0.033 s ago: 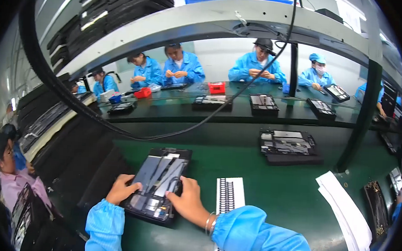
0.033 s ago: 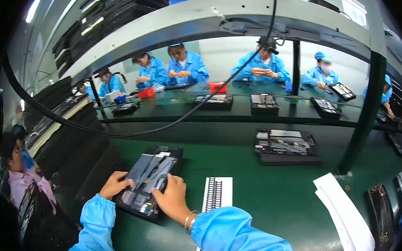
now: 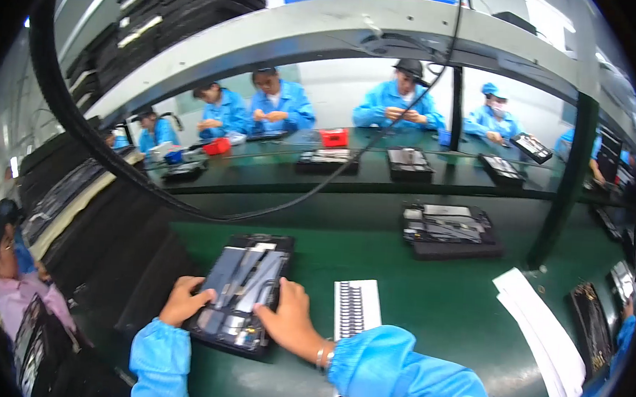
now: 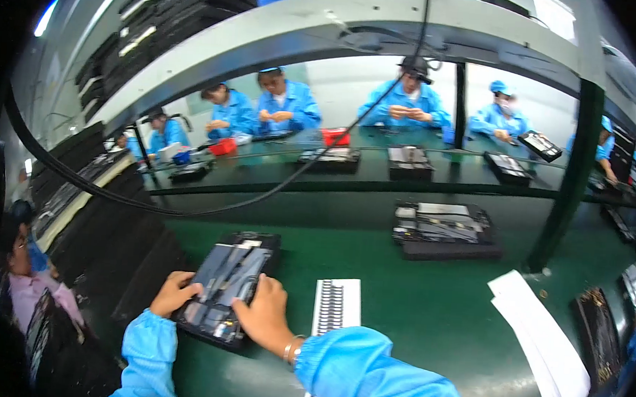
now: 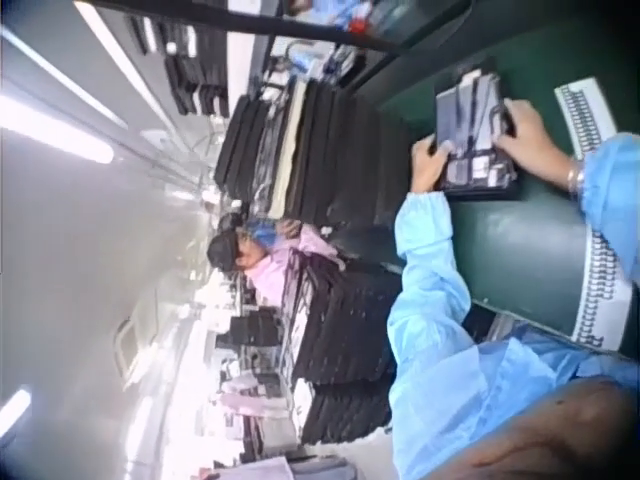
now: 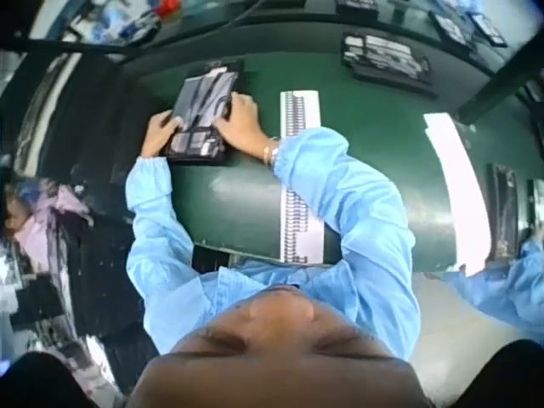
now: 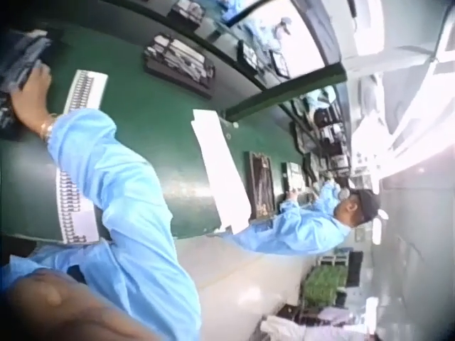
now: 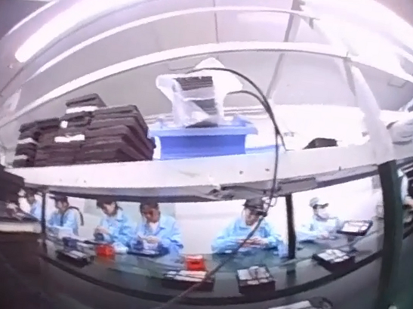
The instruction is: The person assembles internal components and routes ribbon cables inside electronic tablet frames by hand, attaching them to the chassis with adhesive strips.
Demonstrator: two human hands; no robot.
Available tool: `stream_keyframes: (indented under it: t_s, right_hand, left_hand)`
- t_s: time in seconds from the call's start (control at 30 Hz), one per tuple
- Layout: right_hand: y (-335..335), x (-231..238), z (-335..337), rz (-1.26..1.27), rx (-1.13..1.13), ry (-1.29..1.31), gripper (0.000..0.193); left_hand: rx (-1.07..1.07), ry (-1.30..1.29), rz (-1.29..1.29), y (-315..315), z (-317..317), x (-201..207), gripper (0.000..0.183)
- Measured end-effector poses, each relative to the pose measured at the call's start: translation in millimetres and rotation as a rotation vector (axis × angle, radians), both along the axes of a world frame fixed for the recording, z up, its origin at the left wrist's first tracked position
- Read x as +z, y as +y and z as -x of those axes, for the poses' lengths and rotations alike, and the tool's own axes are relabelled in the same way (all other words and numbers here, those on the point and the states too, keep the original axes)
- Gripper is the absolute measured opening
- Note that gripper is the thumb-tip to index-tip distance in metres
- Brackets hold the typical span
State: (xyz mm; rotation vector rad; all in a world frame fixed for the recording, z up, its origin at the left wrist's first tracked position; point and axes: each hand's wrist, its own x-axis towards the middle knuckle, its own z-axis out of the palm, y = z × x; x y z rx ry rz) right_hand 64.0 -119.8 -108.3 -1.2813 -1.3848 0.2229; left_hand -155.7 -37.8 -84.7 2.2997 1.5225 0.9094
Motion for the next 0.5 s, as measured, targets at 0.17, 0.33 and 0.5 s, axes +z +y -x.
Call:
stream_keyframes:
  t_s: [0.17,0.33,0.5]
  right_hand:
    - [0,9,18,0.304,0.231,0.052,0.085]
    - [1,23,-26,0.428,0.486,-0.204,0.065]
    - [-5,52,-124,0.215,0.150,-0.270,0.041]
  left_hand:
    - [-0.296,-0.402,0.483,-10,-4,19,0.045]
    - [-0.159,-0.246,0.595,1,-11,22,0.049]
    - [-0.048,0.091,-0.335,-45,-84,72,0.050]
